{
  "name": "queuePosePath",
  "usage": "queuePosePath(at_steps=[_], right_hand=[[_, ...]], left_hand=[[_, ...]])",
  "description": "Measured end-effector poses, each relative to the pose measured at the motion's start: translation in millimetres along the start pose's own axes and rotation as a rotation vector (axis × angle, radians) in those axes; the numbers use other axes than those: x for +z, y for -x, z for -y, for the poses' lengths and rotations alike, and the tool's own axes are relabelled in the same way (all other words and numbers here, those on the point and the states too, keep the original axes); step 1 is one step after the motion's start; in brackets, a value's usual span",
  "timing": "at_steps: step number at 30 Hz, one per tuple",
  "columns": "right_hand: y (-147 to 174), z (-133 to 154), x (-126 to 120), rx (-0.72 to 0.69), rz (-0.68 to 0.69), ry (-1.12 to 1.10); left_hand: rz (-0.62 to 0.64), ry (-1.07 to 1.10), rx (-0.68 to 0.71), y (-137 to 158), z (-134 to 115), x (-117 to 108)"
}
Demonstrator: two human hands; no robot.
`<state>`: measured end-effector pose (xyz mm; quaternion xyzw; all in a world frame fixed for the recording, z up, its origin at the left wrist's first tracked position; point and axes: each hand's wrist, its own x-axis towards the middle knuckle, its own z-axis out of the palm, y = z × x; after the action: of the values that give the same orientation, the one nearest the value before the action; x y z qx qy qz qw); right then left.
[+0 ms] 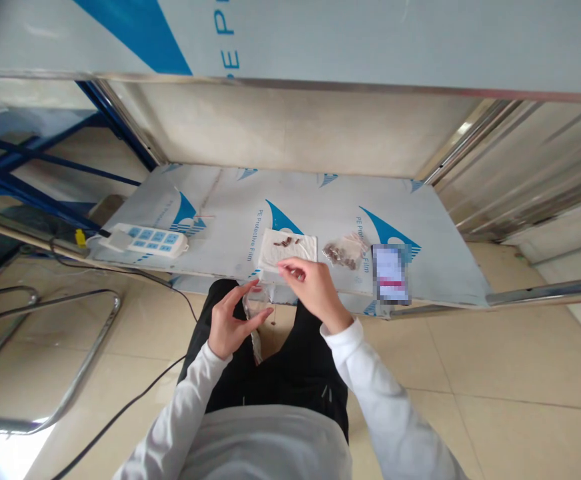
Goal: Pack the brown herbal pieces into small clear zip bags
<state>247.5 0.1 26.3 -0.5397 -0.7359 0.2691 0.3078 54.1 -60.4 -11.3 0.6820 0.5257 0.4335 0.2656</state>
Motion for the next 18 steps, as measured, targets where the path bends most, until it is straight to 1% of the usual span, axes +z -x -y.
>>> queuePosePath(at_steps=[1, 2, 3, 5, 7, 9, 12, 18], right_hand=[[-14, -15, 3, 0.066, -0.048, 0.105], [-29, -29, 6, 0.153, -0.066, 0.243], [-44, -43, 11, 0.187, -0.068, 0.296], [-69, -66, 21, 0.208, -0.064, 0.369], [-84, -80, 32, 0.202, -0.038, 0.42], [-88, -87, 40, 0.192, 0.002, 0.471], [-84, -92, 46, 0.161, 0.048, 0.527], [-80, -97, 44, 0.087, 0.053, 0.55]], left_hand=[[-0.002, -0.006, -0.016, 1, 1, -2], [0.001, -0.011, -0.029, 3, 1, -3], [0.006, -0.014, -0.039, 5, 2, -4], [0.023, -0.014, -0.046, 8, 3, -6], [0.04, -0.013, -0.049, 11, 4, -8], [0.041, -0.015, -0.054, 12, 4, -9], [0.023, -0.021, -0.058, 12, 5, -9], [0.022, -0.021, -0.045, 8, 8, -6]])
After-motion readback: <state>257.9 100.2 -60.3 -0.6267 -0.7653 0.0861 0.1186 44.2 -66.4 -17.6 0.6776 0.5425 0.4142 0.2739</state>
